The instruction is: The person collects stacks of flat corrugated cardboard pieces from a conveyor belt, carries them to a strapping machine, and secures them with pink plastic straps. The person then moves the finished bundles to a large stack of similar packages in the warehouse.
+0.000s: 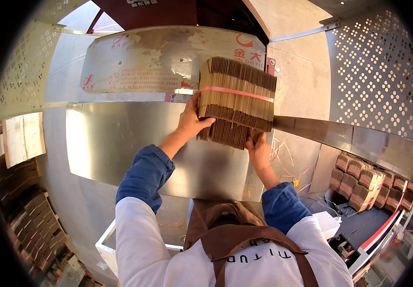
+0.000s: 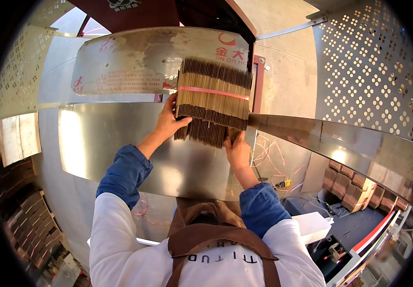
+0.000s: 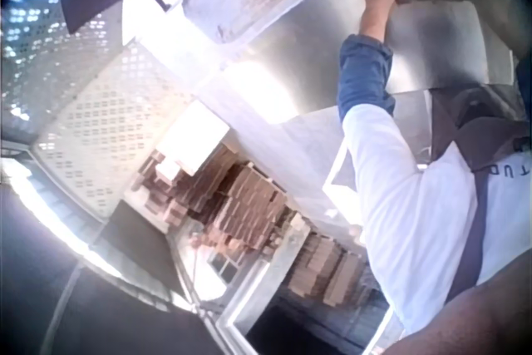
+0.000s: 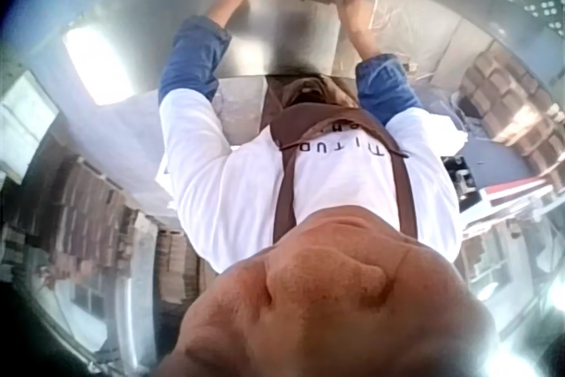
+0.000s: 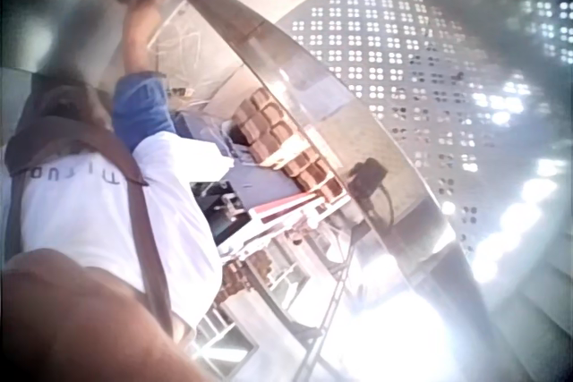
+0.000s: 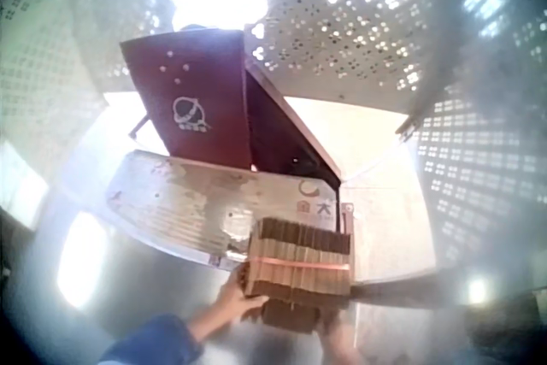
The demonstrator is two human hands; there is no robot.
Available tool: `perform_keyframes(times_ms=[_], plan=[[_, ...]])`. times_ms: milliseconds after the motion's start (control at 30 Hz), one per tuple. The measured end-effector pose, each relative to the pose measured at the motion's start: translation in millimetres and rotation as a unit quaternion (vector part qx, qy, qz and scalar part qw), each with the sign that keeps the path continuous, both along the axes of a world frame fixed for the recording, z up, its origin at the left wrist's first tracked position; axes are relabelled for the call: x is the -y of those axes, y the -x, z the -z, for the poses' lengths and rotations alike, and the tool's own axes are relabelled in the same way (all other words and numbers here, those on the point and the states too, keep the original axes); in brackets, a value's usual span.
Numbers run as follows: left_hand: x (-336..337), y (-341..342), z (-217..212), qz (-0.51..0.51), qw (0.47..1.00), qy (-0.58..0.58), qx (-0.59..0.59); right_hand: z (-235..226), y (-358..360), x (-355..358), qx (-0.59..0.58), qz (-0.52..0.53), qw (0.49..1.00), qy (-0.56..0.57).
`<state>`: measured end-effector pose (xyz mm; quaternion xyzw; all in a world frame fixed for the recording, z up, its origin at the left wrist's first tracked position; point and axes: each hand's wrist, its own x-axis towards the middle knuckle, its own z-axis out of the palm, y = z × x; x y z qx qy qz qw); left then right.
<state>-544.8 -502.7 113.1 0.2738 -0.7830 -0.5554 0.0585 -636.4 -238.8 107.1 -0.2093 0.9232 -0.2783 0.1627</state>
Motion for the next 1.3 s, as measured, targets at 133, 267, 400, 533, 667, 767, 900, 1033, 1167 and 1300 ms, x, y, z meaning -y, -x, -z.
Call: perform_keyframes(times_ms=[133,267,400,533,667,767,900,1033,1167,1300], plan=[[3.5,-0.8,1.8,0.013,1.0,0.018,-0.011,-4.2,0.4,0.8,0.002,-0.002,1.0,-0.026],[6.4,2.6,2.4,0.019,0.999,-0.024,-0.023,-6.3,-0.2,2.6,-0.008,0.006,1.0,-0.027],[8.0,2.0,2.6,0.01,0.999,-0.039,-0.022,-1.8,-1.8,0.0,-0.01,0.005,1.0,-0.014],[9.3,-2.7,10.3,0.009,0.999,-0.047,-0.018,-8.4,-3.3,1.4,0.02,0.003,0.999,-0.029],[8.3,1.6,-1.6,0.017,0.998,-0.043,-0.047,-1.6,0.5,-2.1,-0.003,-0.006,1.0,-0.006],[-1.4,-10.1,-1.1,-0.004,0.999,0.023,-0.047,-8.4,-3.3,-5.1,-0.01,-0.01,1.0,0.002],[-37.6,-64.2,6.7,-0.006,1.0,-0.009,-0.013,-16.4,-45.6,-48.0,0.042,-0.015,0.998,-0.038],[-81.1,-129.4,2.0,-0.014,0.997,-0.064,-0.029,-48.0,-68.1,-112.4,0.144,-0.055,0.987,0.035],[-103.9,-167.3,-21.4,0.011,0.997,-0.062,-0.042,-123.6,-58.1,-101.6,-0.093,0.018,0.996,-0.002],[-106.1,-171.3,-65.7,0.024,0.997,-0.01,-0.067,-167.3,-51.1,14.4,-0.203,-0.216,0.945,0.139]])
